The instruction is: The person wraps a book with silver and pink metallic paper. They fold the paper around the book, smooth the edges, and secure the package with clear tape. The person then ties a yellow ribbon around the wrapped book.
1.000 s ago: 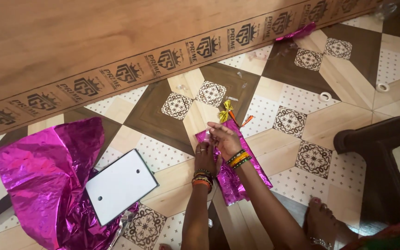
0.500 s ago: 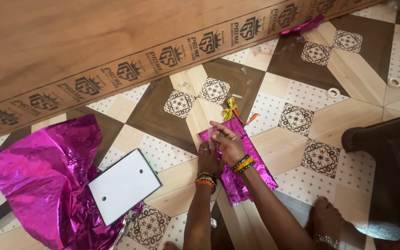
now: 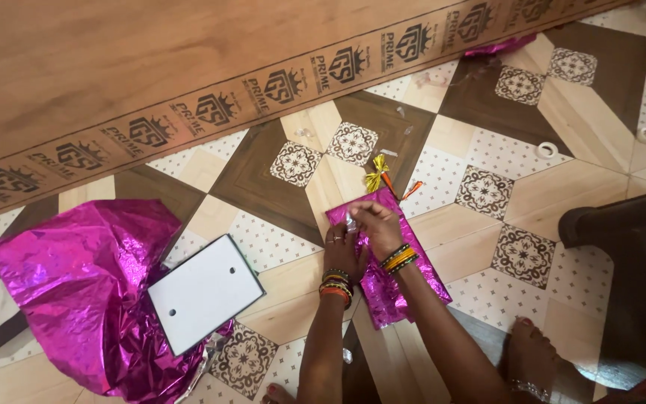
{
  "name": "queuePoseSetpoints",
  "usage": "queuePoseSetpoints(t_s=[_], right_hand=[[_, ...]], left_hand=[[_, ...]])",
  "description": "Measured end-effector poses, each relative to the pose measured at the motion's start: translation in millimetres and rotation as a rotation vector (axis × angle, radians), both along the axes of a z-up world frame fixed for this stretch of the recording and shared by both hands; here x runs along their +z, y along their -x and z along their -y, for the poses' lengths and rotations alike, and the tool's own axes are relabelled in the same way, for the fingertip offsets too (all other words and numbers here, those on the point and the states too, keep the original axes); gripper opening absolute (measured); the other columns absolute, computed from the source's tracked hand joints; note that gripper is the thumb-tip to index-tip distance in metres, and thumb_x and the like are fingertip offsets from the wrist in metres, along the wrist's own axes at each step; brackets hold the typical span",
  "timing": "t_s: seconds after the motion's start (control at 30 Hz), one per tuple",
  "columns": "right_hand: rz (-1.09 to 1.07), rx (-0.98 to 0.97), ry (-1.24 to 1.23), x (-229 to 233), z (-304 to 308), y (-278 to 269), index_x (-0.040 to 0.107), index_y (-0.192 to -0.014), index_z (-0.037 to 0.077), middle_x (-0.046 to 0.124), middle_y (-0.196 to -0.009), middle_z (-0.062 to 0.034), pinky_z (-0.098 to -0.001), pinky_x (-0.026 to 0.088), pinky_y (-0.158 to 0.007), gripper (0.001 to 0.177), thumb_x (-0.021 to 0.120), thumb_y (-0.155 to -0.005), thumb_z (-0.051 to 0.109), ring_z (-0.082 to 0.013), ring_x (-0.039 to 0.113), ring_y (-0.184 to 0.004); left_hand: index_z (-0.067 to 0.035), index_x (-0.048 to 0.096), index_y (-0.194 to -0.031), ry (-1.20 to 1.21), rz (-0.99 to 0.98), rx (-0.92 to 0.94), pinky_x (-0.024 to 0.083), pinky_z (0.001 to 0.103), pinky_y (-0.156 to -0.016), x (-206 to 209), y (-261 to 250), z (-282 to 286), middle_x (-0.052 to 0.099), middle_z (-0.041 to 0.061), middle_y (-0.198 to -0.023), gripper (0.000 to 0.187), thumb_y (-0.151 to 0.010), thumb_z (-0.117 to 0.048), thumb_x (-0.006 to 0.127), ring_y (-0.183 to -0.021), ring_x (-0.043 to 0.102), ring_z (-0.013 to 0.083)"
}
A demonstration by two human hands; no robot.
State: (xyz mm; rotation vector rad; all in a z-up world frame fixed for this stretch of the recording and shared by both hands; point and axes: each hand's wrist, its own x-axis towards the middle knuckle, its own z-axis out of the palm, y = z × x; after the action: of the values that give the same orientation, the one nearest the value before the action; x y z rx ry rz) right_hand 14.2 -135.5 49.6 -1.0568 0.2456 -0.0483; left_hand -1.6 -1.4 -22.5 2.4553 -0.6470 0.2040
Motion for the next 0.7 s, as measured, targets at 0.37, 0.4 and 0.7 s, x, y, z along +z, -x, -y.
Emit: queuePoseSetpoints(t_s=[0.37,0.4,0.7], right_hand=[[-0.048,0.052,0.279,-70,27,-20,0.074,-0.101,0.004,0.076,-0.088,-0.0046,-0.0271,0.060,-0.071,0.009,0.068,-0.095,0.005,-0.0109,0.070,-0.074],[-0.063,0.061,0.329,-76,25,-23,0.074,-0.101,0.005,0.076,-0.088,-0.0044,-0.0269,0.061,-0.071,0.009,0.068,-0.094,0.005,-0.0107,0.071,-0.074],[-0.108,0.019,0.538,-103,11,-22,0.077,-0.100,0.005,0.078,-0.089,-0.0055,-0.0253,0.060,-0.070,0.009,0.072,-0.092,0.004,-0.0087,0.070,-0.073]], left_hand=[[0.004,0.054,-0.134,0.055,-0.001,0.029,0.037,0.052,-0.115,-1,0,-4,0.050,0.027,-0.141,0.060,-0.084,-0.025,0.070,-0.132,0.044,0.0474],[0.005,0.053,-0.135,0.060,-0.003,0.032,0.038,0.052,-0.115,-3,-1,-5,0.051,0.027,-0.141,0.061,-0.084,-0.024,0.069,-0.133,0.045,0.0474],[0.001,0.035,-0.141,0.934,-0.503,0.132,0.056,0.033,-0.089,-10,-23,-10,0.064,0.020,-0.112,0.048,-0.094,-0.005,0.047,-0.095,0.071,0.0273]])
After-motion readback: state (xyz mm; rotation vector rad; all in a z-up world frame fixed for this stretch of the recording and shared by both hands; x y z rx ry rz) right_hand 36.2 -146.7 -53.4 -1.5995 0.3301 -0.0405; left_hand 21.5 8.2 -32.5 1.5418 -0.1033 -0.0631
